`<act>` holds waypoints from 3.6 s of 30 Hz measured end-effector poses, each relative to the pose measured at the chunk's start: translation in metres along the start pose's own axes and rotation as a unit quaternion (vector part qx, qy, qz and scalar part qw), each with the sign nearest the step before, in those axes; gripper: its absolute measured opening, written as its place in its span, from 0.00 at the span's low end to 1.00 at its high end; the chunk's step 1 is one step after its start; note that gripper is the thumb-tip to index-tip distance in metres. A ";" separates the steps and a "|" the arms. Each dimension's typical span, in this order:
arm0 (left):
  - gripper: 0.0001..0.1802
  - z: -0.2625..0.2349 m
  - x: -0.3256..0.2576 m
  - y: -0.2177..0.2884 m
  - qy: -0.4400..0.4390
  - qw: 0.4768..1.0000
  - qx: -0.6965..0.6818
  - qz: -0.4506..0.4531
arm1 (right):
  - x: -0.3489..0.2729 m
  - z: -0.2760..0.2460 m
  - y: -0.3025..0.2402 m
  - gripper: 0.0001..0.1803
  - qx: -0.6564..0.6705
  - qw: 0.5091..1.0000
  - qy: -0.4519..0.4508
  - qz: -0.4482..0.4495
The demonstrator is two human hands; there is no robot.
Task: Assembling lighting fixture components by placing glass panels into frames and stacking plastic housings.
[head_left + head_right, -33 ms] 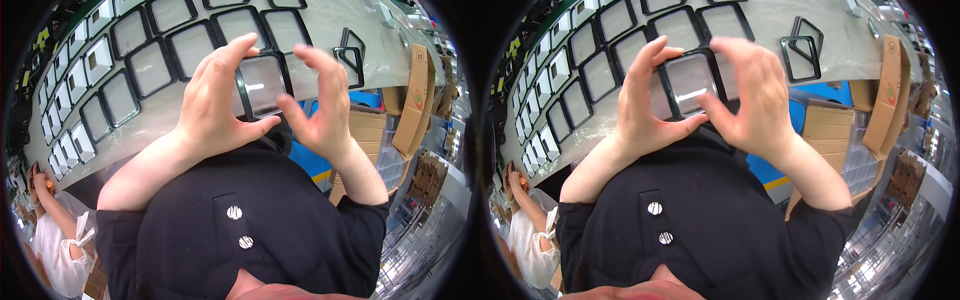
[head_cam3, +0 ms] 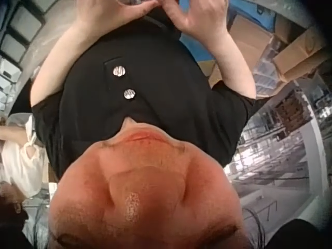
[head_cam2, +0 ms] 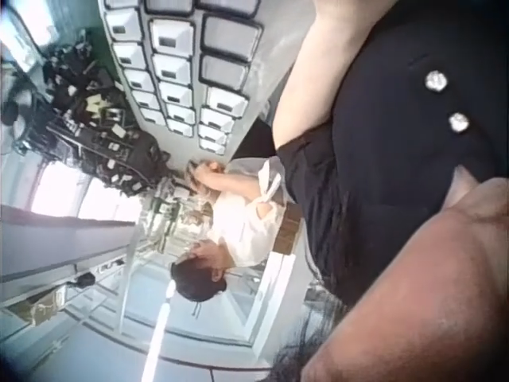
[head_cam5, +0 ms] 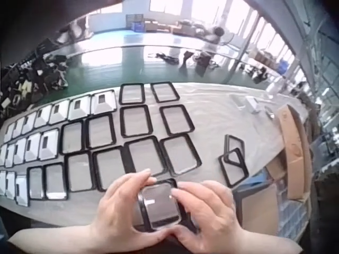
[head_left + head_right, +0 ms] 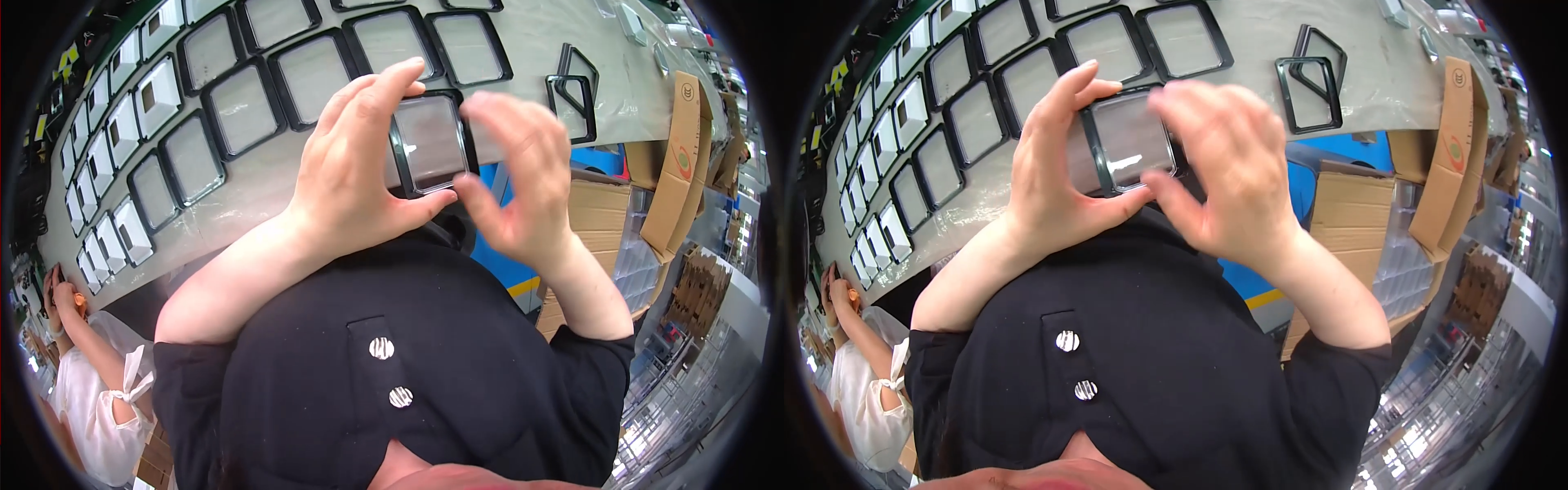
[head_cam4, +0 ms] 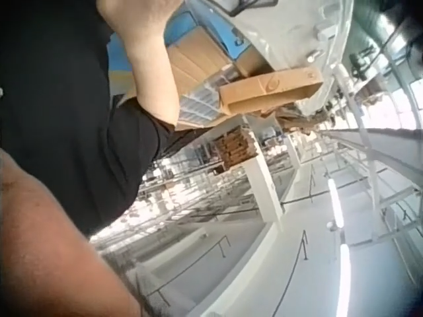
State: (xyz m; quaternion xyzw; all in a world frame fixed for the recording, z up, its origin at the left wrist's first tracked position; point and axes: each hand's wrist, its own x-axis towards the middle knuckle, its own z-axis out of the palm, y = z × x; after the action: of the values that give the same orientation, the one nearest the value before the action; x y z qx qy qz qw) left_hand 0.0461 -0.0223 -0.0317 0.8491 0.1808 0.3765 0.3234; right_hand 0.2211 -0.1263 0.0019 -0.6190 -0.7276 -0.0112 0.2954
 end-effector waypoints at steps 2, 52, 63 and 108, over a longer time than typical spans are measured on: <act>0.55 0.001 -0.001 0.003 -0.061 0.996 0.063 -0.021 | -0.021 -0.004 -0.013 0.25 -0.072 0.993 -0.096 0.006; 0.55 -0.073 0.029 0.034 0.000 0.953 0.302 0.035 | 0.083 -0.037 0.111 0.15 0.409 0.836 0.029 0.364; 0.36 -0.071 0.024 -0.006 0.032 0.963 0.268 0.009 | 0.155 -0.004 0.239 0.16 0.238 0.870 0.004 0.432; 0.50 0.037 0.082 0.034 -0.096 0.994 0.035 0.046 | -0.014 -0.079 0.075 0.17 0.475 0.798 0.030 0.370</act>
State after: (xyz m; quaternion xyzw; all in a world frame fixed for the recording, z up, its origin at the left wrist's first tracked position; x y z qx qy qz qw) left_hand 0.1293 -0.0171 0.0160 0.8994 0.1229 0.3013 0.2920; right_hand 0.3227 -0.1511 0.0350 -0.6227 -0.3477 0.4272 0.5558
